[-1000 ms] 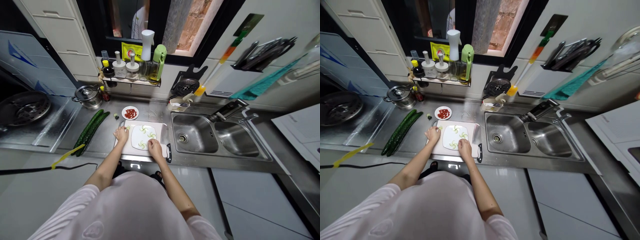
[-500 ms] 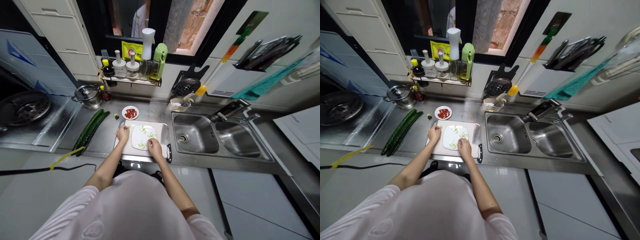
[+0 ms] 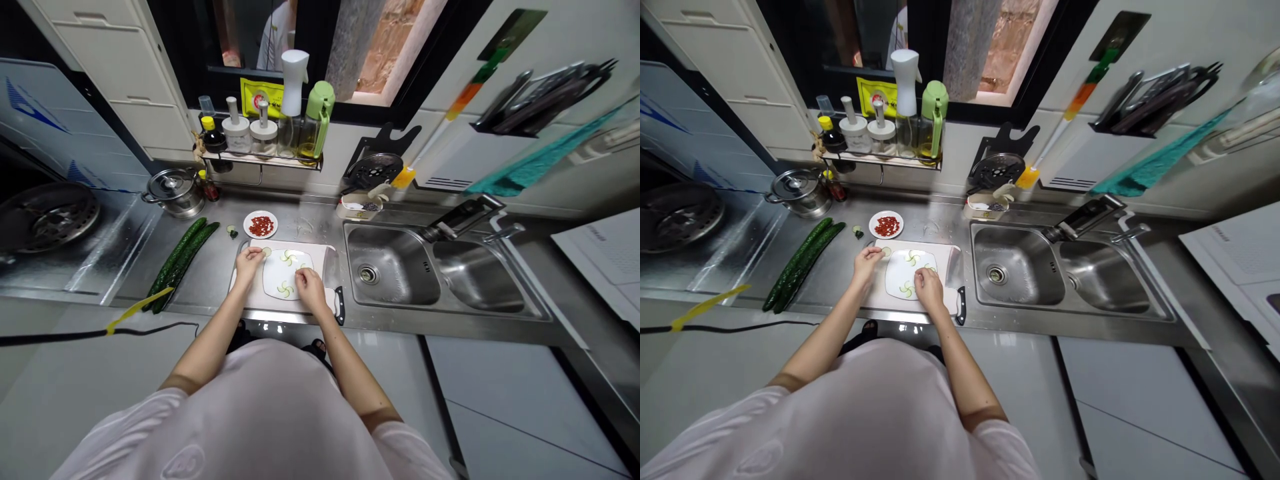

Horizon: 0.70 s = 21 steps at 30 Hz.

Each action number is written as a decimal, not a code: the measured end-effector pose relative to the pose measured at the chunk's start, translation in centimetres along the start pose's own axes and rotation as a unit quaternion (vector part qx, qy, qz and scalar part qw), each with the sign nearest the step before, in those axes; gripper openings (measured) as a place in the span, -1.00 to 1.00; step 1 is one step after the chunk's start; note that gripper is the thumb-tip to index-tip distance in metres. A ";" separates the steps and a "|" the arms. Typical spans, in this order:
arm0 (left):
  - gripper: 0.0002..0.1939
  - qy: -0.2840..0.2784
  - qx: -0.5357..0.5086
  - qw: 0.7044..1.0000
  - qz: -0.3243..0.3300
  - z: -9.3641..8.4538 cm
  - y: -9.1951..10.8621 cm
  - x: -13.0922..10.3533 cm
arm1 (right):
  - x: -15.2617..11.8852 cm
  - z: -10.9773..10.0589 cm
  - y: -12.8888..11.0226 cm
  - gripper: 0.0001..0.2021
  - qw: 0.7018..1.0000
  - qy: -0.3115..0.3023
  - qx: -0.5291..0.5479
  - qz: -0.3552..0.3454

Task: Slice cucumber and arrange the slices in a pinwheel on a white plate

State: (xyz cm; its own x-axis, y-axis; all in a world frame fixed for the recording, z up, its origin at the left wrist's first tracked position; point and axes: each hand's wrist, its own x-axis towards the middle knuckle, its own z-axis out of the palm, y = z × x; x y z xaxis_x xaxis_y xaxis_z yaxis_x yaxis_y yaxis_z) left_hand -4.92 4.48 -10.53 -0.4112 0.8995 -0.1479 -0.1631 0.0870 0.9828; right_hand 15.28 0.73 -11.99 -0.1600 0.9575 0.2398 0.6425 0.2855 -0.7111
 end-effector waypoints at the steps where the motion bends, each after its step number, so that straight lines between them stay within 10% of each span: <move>1: -0.68 -0.003 -0.008 1.000 -0.002 0.2 0.7 -0.5 | 0.5 -0.3 -0.4 -0.84 1.000 0.006 0.008 -0.006; 21: -0.76 -0.075 0.011 0.994 0.079 1.6 5.9 -4.5 | 6.7 -6.1 -8.8 -0.81 0.992 -0.020 0.016 -0.125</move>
State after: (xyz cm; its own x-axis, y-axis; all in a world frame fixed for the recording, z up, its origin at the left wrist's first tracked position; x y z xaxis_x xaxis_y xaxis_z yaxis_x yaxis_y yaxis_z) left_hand -2.62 1.58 -3.90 -0.2920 0.9561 0.0255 -0.0870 -0.0531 0.9948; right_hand 13.11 4.34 -0.12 -0.3412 0.8575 0.3851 0.5548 0.5144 -0.6539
